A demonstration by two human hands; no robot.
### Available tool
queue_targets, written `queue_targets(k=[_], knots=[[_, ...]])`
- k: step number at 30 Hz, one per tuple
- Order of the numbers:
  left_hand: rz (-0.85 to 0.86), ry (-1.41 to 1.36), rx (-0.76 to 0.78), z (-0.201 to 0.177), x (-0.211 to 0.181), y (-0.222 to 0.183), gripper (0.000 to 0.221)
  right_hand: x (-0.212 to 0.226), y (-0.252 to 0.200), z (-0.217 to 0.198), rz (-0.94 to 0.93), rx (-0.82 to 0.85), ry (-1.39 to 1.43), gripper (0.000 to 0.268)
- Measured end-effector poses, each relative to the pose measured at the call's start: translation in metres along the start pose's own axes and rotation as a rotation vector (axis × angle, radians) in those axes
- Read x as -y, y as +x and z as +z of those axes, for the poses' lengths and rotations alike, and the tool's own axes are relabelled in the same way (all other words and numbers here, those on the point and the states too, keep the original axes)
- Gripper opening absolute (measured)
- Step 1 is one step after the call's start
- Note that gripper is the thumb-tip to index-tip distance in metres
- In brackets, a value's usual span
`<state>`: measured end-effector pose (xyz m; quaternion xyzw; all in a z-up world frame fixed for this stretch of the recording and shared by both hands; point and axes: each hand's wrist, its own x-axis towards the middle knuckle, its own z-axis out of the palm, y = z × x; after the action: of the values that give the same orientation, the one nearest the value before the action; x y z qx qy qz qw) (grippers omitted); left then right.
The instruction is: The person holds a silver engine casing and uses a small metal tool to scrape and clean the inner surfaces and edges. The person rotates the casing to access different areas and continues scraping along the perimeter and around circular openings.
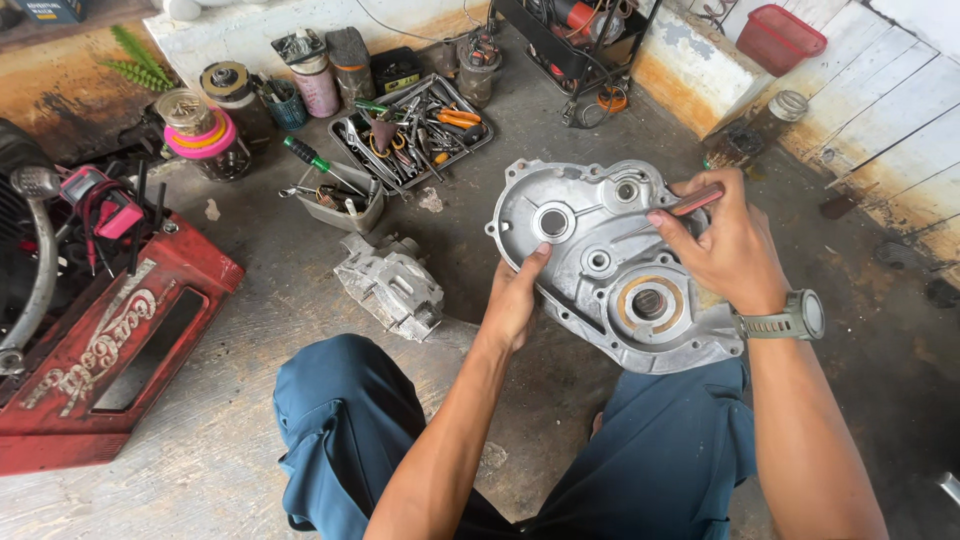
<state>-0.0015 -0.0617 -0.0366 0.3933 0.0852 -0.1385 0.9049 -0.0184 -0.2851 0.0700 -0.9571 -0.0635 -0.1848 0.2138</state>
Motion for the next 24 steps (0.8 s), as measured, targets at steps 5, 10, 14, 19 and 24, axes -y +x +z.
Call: queue_targets(k=[5,10,14,19,24], knots=[[0.085,0.094,0.098,-0.005,-0.01,0.002,0.076,0.016,0.001,-0.006,-0.049,-0.063,0.124,0.042],[0.181,0.337,0.097,-0.012,-0.02,0.008,0.076,0.035,-0.022,-0.016,-0.453,-0.273,0.173,0.031],[0.232,0.461,0.216,-0.011,-0.029,0.002,0.074,0.058,-0.064,-0.001,-0.393,-0.314,0.338,0.027],[-0.021,0.672,0.167,-0.005,-0.039,-0.011,0.107,0.074,-0.098,0.02,-0.284,-0.228,0.421,0.035],[0.086,0.731,0.18,-0.01,-0.028,-0.002,0.107,0.076,-0.106,0.026,-0.193,-0.183,0.252,0.027]])
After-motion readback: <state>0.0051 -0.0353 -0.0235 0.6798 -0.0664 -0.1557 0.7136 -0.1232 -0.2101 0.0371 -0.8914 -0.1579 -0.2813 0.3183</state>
